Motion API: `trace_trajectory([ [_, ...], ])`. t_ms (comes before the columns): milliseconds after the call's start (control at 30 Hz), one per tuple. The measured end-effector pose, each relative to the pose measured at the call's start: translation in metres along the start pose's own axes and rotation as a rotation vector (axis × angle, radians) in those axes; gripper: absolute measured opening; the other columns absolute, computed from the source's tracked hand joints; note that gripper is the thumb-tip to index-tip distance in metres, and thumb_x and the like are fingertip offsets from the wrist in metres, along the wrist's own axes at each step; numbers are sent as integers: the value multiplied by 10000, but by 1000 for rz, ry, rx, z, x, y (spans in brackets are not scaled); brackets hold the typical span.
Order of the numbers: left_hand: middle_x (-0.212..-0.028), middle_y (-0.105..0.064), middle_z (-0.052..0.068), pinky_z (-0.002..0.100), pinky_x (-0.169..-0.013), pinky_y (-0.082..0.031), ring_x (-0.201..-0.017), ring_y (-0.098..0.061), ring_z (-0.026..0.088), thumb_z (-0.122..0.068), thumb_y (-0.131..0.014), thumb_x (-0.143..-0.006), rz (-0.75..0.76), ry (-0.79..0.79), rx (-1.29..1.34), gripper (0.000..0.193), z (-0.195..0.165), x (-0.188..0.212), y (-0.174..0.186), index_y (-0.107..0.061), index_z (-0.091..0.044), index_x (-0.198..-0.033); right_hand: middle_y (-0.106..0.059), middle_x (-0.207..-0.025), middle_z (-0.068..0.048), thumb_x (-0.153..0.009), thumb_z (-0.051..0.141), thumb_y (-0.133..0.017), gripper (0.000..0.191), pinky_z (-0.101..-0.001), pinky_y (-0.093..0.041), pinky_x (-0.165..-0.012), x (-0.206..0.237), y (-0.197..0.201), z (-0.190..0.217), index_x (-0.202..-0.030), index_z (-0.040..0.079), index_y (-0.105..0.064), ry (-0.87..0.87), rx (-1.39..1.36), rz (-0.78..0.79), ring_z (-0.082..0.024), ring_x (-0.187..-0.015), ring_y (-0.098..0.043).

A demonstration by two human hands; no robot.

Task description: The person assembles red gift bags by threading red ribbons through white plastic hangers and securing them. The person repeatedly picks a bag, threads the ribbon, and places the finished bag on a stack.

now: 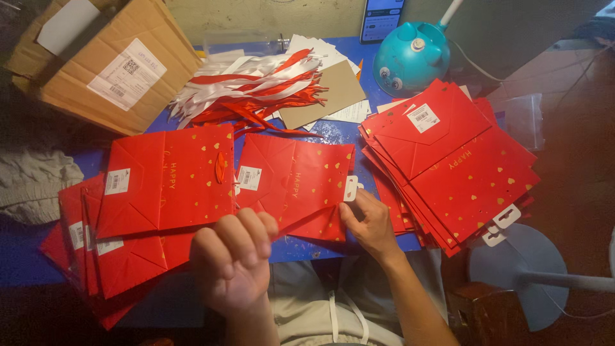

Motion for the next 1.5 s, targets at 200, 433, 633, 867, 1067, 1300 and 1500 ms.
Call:
trace_trajectory([
  [200,-625,-373,-7,296,-562,-243,-524,-208,78,-174,-566,-1104,-168,-28,264,184,-6,4,19,-479,-128,-949,-707,-1003,-153,-923,110,-663,202,-345,-545,-789,1,1,1,-1093,4,-687,46,13,-13,-289,-899,-709],
  [433,-683,-379,12,270,-527,-267,-558,-290,83,-276,-668,-1035,-306,63,57,268,22,8,34,-551,-43,-970,-702,-1162,-169,-919,46,-642,524,-342,-566,-910,4,-3,-19,-1401,12,-441,-138,-178,-70,-216,-1065,-717],
  [633,-834,-664,81,289,-658,-469,-740,-600,132,-228,-784,-986,-145,258,-294,260,73,-2,54,-673,5,-1010,-669,-1271,-193,-961,57,-638,642,-333,-556,-960,-6,-9,-26,-1520,14,-326,-247,-381,-139,-209,-1139,-687],
  [867,-937,-741,65,262,-762,-545,-843,-666,104,-153,-702,-992,-89,527,-444,235,134,-1,74,-721,10,-1160,-728,-1210,-150,-965,109,-669,440,-308,-592,-896,-15,-7,-25,-1382,-11,-592,-257,-357,-167,-166,-1053,-715],
  [1067,-980,-718,42,261,-811,-534,-874,-648,93,-100,-702,-998,-125,638,-391,205,169,6,80,-699,1,-1177,-797,-1030,-93,-908,188,-710,330,-310,-566,-807,-28,0,-24,-1201,36,-727,-269,-45,-146,-148,-922,-757],
  [1300,-1103,-697,78,318,-934,-587,-959,-703,153,3,-638,-1007,-24,676,-86,264,167,14,70,-625,-14,-1269,-792,-1018,-87,-909,181,-699,414,-308,-584,-770,-26,0,-21,-1304,70,-643,-333,-82,-155,-147,-892,-758],
  [1500,-1185,-668,74,285,-857,-547,-932,-680,126,17,-583,-1030,-22,707,-232,297,174,20,69,-590,-17,-1325,-740,-1124,-88,-906,125,-675,441,-309,-551,-734,-28,0,0,-1346,110,-635,-126,72,-130,-175,-852,-719],
])
Point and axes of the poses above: each hand's wrist, its own x-axis away from the middle knuckle, its own y-axis out of the back of the hand, z = x × y, the point moved 5 cm from there along -x, towards the middle knuckle
